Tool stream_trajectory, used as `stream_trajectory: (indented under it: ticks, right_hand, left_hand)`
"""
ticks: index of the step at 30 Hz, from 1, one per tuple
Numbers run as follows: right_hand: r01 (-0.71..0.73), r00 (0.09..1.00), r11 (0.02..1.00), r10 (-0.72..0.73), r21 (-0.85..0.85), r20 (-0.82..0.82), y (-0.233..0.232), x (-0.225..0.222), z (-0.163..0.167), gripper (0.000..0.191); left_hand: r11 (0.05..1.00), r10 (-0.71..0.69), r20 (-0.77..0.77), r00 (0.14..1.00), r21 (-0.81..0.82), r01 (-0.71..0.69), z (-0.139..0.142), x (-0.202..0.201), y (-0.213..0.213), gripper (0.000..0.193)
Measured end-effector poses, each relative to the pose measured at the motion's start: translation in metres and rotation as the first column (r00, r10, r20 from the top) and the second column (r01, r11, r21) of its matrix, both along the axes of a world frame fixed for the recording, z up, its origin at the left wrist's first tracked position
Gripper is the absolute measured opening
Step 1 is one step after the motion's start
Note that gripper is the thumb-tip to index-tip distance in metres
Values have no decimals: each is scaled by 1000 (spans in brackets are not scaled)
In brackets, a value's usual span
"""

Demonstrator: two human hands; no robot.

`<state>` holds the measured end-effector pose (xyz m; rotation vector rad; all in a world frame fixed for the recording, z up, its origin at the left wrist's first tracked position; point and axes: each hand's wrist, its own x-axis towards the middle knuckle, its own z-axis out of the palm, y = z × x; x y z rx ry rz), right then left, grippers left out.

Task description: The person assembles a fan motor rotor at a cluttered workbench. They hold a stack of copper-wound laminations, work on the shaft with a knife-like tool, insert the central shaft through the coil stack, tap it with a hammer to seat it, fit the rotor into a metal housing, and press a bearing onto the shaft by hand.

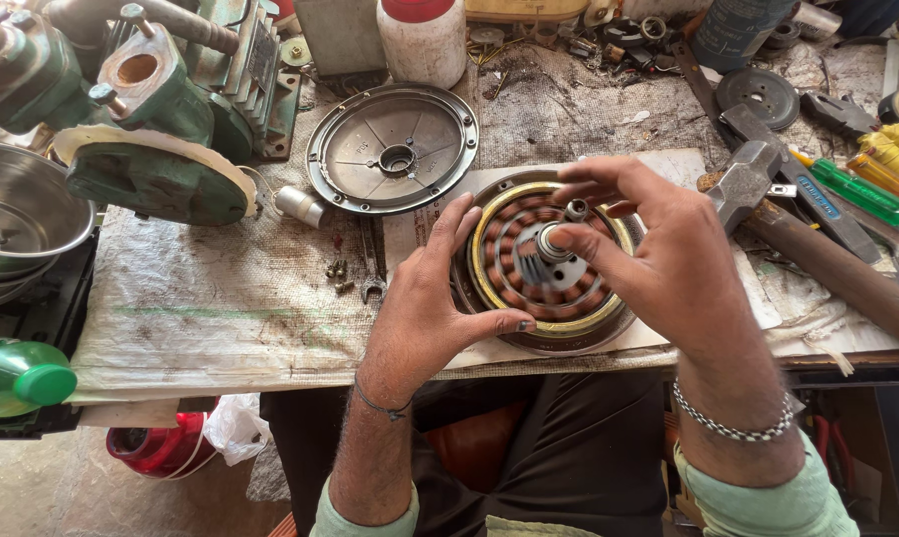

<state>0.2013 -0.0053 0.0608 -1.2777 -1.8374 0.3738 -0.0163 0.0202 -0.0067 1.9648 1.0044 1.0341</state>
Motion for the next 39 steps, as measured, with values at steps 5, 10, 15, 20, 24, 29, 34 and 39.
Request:
stream_trajectory:
  ticks: [5, 10, 15, 20, 24, 29, 34, 39]
  right_hand:
    - [-20, 998, 1000, 20, 13, 53, -6, 0, 3, 31]
    - [142, 989, 982, -146, -123, -22, -7, -2, 3, 25]
    - [132, 987, 987, -140, 96, 76, -4, -1, -3, 21]
    - [135, 989, 986, -141, 96, 54, 1, -1, -5, 26]
    - [66, 997, 994, -69, 89, 37, -2, -2, 0, 32]
    - [20, 993, 997, -29, 80, 115, -10, -3, 6, 29]
    - [76, 994, 997, -76, 5, 78, -8, -3, 4, 26]
    - [102, 992, 993, -106, 59, 70, -5, -4, 1, 22]
  left_hand:
    - [1000, 0, -1, 1000, 9, 0, 0, -1, 0, 124]
    - [1000, 6, -5, 1000, 8, -6, 0, 0, 0, 125]
    - [1000, 15, -24, 1000, 11, -15, 0, 0, 1, 126]
    - [999, 15, -29, 999, 34, -14, -1, -1, 1, 128]
    - [1000, 22, -40, 999, 12, -21, -1, -1, 1, 128]
    - [1000, 25, -40, 999, 18, -24, -2, -1, 0, 127]
    - [999, 23, -41, 999, 29, -22, -1, -1, 1, 127]
    - [1000, 11, -14, 1000, 5, -11, -3, 0, 1, 127]
